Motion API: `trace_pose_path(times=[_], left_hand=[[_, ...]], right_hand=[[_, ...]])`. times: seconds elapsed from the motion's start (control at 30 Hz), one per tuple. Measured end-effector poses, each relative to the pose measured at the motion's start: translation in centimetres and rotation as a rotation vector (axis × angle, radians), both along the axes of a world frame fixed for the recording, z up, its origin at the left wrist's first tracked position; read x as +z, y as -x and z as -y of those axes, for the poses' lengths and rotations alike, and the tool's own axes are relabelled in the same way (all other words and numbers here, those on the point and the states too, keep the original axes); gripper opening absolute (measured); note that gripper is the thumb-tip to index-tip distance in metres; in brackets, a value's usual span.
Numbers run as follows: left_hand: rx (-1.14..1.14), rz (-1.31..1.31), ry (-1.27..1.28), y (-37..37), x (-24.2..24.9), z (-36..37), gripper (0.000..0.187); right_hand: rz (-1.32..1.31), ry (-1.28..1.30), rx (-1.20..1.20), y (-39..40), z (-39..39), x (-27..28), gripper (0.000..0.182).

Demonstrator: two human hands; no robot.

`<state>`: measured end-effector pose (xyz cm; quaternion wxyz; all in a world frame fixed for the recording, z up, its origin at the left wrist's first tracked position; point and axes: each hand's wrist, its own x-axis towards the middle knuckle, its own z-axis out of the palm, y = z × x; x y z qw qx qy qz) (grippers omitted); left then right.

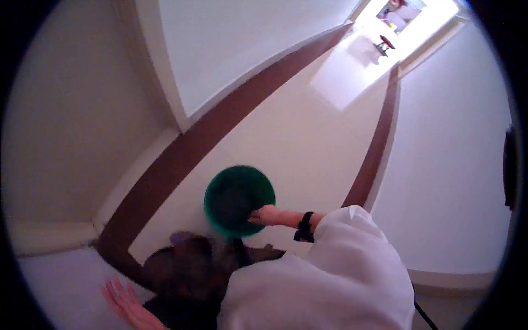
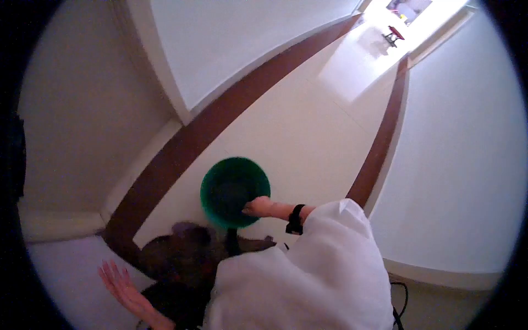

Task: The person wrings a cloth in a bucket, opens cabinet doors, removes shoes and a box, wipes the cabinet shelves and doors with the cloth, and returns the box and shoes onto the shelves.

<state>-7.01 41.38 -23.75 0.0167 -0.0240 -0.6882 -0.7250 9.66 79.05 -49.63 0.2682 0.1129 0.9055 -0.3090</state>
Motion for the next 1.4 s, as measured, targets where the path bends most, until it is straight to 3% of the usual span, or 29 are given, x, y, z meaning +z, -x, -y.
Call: trace_pose_path(times=[0.1,0.17,0.27,0.33,0.43,0.57,0.63,0.73,0.9,0.97,1.1,1.13,1.4], left_hand=[[0.114,0.02,0.052,-1.8,0.3,3.3,0.063],[0.153,0.02,0.07,-2.5,0.9,4.2,0.062],[0.193,-0.005,0.077,-3.2,1.5,4.5,0.061],[0.215,-0.018,0.136,-3.8,2.1,4.6,0.06],[0.324,0.019,0.171,-4.9,2.9,4.2,0.061],[0.361,0.004,0.193,-6.5,2.3,6.8,0.062],[0.439,0.027,0.21,-7.2,2.5,7.4,0.061],[0.513,0.005,0.343,-9.7,4.2,7.6,0.058],[0.821,-0.063,0.204,-18.0,4.9,8.6,0.049],[1.057,-0.088,0.151,-17.5,4.5,10.2,0.048],[1.248,-0.109,0.142,-19.2,3.7,14.0,0.048],[1.223,-0.101,0.13,-18.8,1.7,16.6,0.052],[1.073,-0.071,0.23,-17.4,5.4,16.4,0.059]], right_hand=[[-0.268,0.06,0.057,-3.3,1.3,-1.1,0.032],[-0.142,0.043,0.154,-3.5,1.0,-0.6,0.029],[-0.174,0.023,0.184,-2.1,0.5,1.2,0.03],[0.381,-0.069,0.214,0.0,0.1,0.2,0.036],[0.189,-0.146,0.129,1.7,-0.7,-2.1,0.046],[0.228,-0.156,0.098,6.9,-0.9,-2.5,0.058],[0.065,0.136,0.19,8.7,-1.7,-3.0,0.066],[0.148,0.071,0.23,8.3,-1.3,-7.8,0.064],[0.093,0.021,0.392,9.4,3.8,-9.0,0.061],[0.085,-0.008,0.417,11.2,5.5,-8.8,0.059],[0.088,-0.069,0.449,12.4,7.7,-7.9,0.056],[0.089,-0.088,0.456,12.9,8.2,-8.4,0.056],[0.085,-0.104,0.474,15.1,8.0,-7.1,0.05]])
